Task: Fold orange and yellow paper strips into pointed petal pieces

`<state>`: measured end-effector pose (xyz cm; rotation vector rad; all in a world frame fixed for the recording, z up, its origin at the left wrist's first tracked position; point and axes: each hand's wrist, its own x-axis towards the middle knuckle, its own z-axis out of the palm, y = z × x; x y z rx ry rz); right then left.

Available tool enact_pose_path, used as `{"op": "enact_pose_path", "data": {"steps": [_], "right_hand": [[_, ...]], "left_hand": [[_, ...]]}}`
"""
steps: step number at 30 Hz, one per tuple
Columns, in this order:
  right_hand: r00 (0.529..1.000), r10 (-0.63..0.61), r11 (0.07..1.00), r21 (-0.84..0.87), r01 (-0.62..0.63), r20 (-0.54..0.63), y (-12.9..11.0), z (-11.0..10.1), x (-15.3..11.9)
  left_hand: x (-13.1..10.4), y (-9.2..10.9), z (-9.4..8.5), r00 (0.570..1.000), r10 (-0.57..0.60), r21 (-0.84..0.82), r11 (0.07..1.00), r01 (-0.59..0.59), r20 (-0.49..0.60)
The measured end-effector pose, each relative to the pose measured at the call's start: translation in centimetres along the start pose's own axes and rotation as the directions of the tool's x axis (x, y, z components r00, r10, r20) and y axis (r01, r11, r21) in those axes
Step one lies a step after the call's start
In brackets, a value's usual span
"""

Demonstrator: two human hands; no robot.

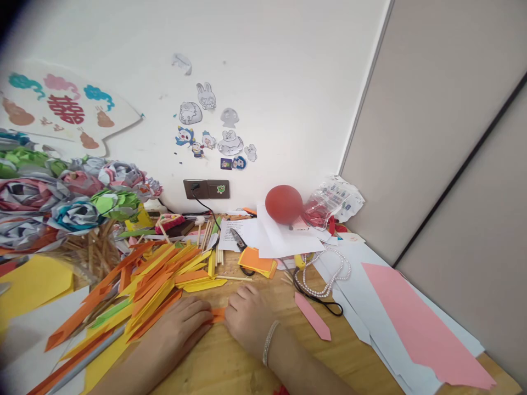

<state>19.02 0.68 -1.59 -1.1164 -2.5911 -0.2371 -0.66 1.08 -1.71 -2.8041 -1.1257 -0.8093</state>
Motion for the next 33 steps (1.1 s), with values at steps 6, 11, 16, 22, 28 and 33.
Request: {"op": "enact_pose_path", "data": {"steps": [6,11,16,22,28,33], "right_hand": [[0.978,0.207,0.943,0.265,-0.200,0.002,-0.6,-0.1,-0.3],[0.922,0.382,0.845,0.382,-0.373,0.055,-0.7,0.4,0.1],[0.852,0.518,0.789,0.339,-0.512,0.078,0.0,0.5,0.5],[0.867,0.484,0.807,0.323,-0.494,0.117,0.3,0.4,0.6],[0.909,0.381,0.864,0.284,-0.415,0.169,-0.6,0.5,0.7],[0.925,0.342,0.869,0.320,-0.378,0.163,-0.7,0.4,0.4]], "left_hand": [[0.0,0.5,-0.1,0.983,-0.088,0.029,0.996,0.084,0.160],[0.3,1.2,0.1,0.958,-0.240,-0.027,0.969,0.247,0.157],[0.8,1.2,-0.2,0.901,-0.390,0.023,0.919,0.393,0.188],[0.6,0.8,0.4,0.905,-0.406,-0.040,0.909,0.414,0.126],[0.4,0.9,0.6,0.904,-0.397,-0.101,0.904,0.415,0.159],[0.1,1.2,0.6,0.899,-0.400,-0.083,0.904,0.419,0.180]]}}
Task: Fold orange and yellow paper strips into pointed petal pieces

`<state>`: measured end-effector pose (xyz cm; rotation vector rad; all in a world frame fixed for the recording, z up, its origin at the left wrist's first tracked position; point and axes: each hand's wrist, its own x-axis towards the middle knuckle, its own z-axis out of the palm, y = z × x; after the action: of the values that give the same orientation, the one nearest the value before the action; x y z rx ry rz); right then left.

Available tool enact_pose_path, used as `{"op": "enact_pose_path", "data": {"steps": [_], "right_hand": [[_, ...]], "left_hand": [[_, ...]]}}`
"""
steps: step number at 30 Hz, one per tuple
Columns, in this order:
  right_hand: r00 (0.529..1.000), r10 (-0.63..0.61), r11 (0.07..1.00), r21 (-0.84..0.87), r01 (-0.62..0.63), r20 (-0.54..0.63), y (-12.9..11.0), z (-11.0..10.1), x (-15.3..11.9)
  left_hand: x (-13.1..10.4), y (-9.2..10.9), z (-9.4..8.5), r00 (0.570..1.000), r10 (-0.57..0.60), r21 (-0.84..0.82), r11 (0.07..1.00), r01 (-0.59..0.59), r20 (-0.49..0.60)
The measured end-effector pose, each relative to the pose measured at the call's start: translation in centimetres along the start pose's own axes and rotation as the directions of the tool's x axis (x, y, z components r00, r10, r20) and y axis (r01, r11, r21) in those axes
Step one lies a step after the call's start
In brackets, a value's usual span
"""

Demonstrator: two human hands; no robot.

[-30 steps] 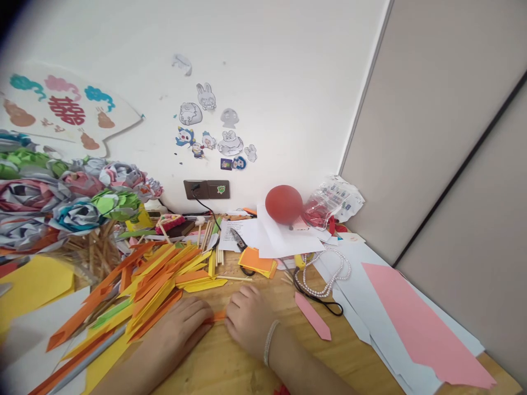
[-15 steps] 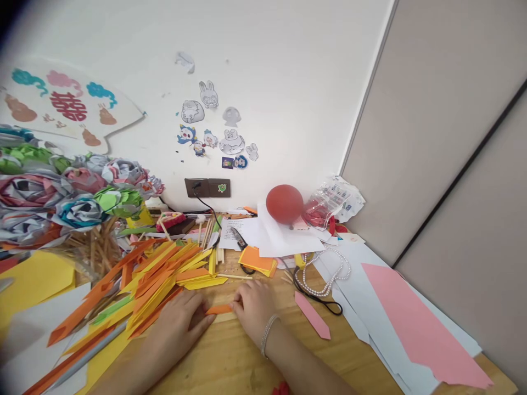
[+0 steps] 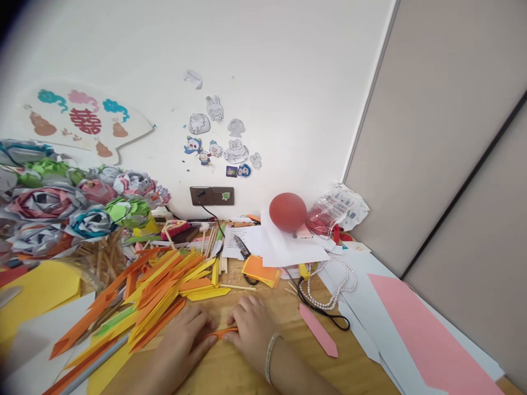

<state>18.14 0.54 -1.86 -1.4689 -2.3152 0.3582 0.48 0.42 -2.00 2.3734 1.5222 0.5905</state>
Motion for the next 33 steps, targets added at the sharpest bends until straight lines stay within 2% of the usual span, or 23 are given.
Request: {"op": "enact_pose_path", "data": {"steps": [6,13,21,28,33], "right_hand": [[1.000,-0.008,0.998,0.058,0.009,-0.029,-0.1,0.1,-0.2],[0.998,-0.048,0.998,0.033,0.047,0.032,-0.2,-0.8,-0.3],[0.998,-0.066,0.967,0.246,0.064,0.000,0.5,-1.3,-0.5],[0.997,-0.076,0.903,0.423,0.071,-0.005,0.9,-1.7,-0.7],[0.997,-0.057,0.905,0.418,0.075,-0.055,0.9,-1.6,-0.7]], "left_hand": [[-0.3,0.1,0.2,1.000,0.014,-0.023,1.000,-0.014,-0.003],[-0.5,0.5,-0.7,0.999,-0.012,-0.061,0.998,0.014,0.033],[-0.6,-0.2,-0.8,0.999,0.036,-0.155,0.987,-0.035,0.004],[-0.7,-0.7,-0.6,0.997,0.082,-0.141,0.987,-0.079,0.013],[-0.9,-0.4,-0.4,0.994,0.110,-0.107,0.988,-0.109,0.007]]}}
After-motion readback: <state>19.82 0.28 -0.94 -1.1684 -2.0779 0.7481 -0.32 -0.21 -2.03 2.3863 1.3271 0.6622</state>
